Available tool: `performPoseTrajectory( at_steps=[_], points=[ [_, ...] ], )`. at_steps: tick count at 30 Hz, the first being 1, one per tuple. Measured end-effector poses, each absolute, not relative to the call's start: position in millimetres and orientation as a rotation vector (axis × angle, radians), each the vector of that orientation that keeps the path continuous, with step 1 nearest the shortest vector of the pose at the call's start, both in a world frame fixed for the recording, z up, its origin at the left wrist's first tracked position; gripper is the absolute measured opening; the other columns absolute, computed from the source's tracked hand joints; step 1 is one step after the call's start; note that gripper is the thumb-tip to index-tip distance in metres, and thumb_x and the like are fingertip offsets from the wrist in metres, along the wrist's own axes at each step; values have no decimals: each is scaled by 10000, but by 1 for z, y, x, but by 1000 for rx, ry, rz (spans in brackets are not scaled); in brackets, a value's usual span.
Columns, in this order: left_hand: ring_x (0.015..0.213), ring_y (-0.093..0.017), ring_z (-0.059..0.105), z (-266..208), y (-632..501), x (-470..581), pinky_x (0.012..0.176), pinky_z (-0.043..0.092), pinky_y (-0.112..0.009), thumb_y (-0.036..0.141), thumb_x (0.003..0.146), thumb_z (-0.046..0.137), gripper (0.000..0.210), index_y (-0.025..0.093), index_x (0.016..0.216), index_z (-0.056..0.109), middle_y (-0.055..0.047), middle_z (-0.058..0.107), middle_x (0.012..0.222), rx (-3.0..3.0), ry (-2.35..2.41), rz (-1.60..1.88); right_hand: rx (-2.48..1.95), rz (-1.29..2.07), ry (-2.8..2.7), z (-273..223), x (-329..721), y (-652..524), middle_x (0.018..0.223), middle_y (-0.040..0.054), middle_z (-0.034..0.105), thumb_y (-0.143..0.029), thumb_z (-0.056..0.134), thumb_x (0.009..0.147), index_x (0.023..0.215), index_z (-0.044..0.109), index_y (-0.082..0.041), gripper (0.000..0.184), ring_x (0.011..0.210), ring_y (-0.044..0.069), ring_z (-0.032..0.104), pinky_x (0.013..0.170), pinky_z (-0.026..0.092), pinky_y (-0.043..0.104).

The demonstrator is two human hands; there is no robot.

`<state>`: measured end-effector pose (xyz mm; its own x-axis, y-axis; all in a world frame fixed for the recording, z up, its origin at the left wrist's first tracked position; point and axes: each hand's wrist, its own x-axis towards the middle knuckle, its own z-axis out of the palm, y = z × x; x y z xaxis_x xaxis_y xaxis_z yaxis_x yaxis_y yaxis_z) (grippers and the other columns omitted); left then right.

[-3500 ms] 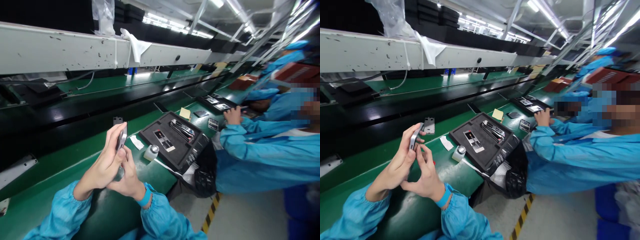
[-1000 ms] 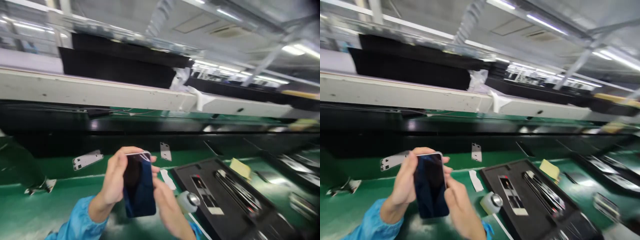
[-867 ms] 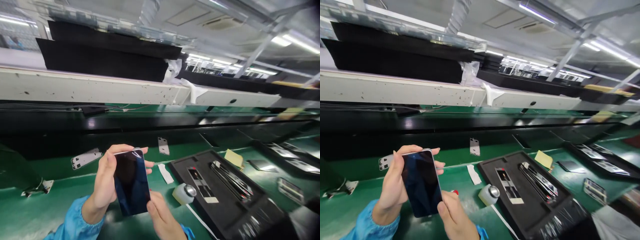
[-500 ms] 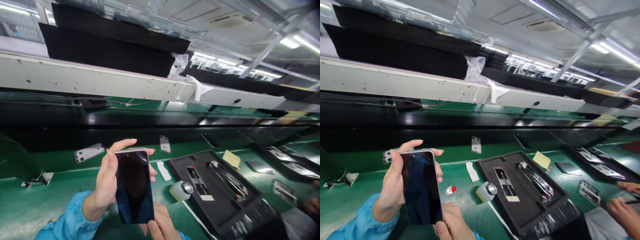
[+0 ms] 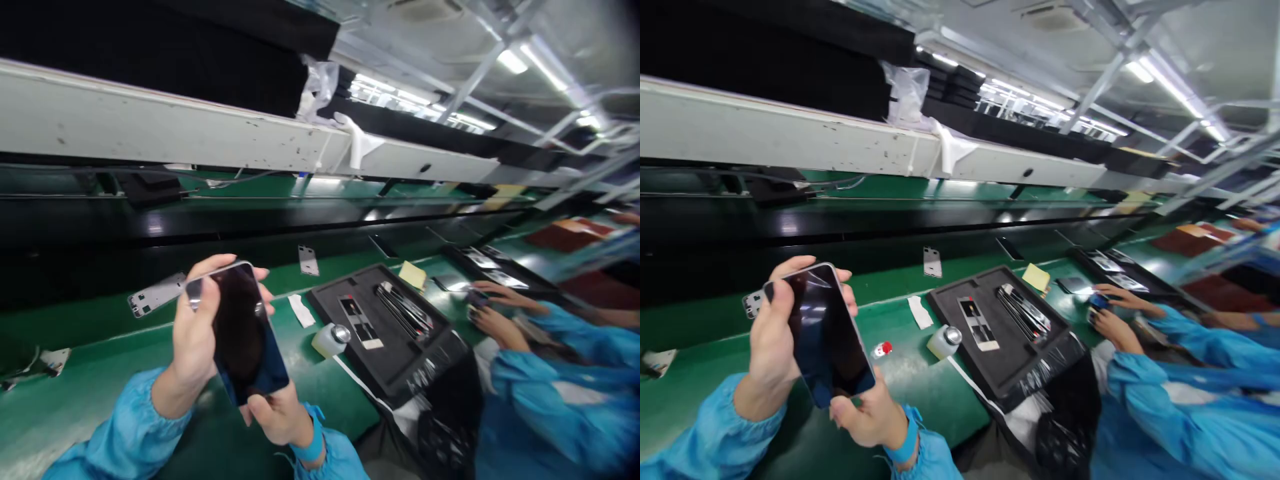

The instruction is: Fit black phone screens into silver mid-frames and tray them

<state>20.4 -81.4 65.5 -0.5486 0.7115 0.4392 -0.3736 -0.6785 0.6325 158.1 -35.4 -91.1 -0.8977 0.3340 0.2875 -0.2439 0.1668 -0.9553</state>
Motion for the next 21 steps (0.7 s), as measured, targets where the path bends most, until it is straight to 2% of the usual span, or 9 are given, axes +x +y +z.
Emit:
performPoseTrajectory(
  at_steps=[4, 8, 12, 14, 17, 19, 21],
  points=[
    [813, -211, 796, 63, -65, 17, 698, 696, -351, 607, 1028, 611, 388, 246, 1138, 699, -81, 826, 1030, 778, 743, 2422, 59, 1922, -1835, -61, 139, -29, 599, 51, 655, -682, 575, 993, 763, 705, -202, 548, 515, 202, 655, 513, 547, 314],
    [769, -218, 784, 60, -50, 15, 663, 685, -346, 729, 1032, 475, 542, 243, 1087, 708, -71, 823, 960, 635, 851, 2479, 21, 2041, -1797, -43, 136, -20, 562, 31, 637, -748, 653, 926, 689, 649, -187, 609, 518, 181, 669, 540, 565, 294],
    [742, -221, 766, 52, -36, 12, 639, 668, -350, 747, 1015, 483, 523, 279, 1116, 696, -45, 816, 939, 666, 948, 2513, -205, 2151, -1761, -41, 133, -15, 529, 0, 592, -794, 713, 852, 629, 595, -187, 657, 464, 148, 616, 508, 542, 272],
    [756, -220, 766, 45, -26, 8, 662, 668, -355, 720, 1027, 481, 487, 288, 1086, 696, -35, 812, 942, 673, 1002, 2471, -271, 2183, -1722, -44, 137, -12, 543, -8, 589, -836, 710, 820, 663, 609, -179, 683, 470, 139, 613, 531, 546, 271],
    [810, -241, 776, 31, 2, 0, 718, 673, -391, 651, 1083, 373, 501, 257, 1060, 683, -64, 803, 963, 584, 1080, 2340, -216, 2145, -1780, -45, 167, 4, 667, 20, 666, -879, 627, 854, 884, 708, -148, 736, 586, 156, 686, 639, 581, 294],
    [828, -251, 778, 20, 33, -7, 755, 671, -427, 588, 1118, 259, 537, 233, 1104, 662, -82, 789, 963, 441, 1182, 2239, -276, 1932, -1904, -42, 207, 29, 748, 44, 712, -844, 566, 929, 1016, 737, -147, 724, 677, 180, 725, 699, 599, 319],
    [820, -250, 771, 7, 71, -13, 788, 665, -459, 538, 1133, 173, 591, 197, 1155, 656, -95, 769, 954, 295, 1335, 2105, -586, 1461, -2055, -35, 259, 69, 802, 62, 750, -719, 518, 1032, 1030, 758, -164, 605, 770, 200, 749, 800, 607, 348]
  ],
)
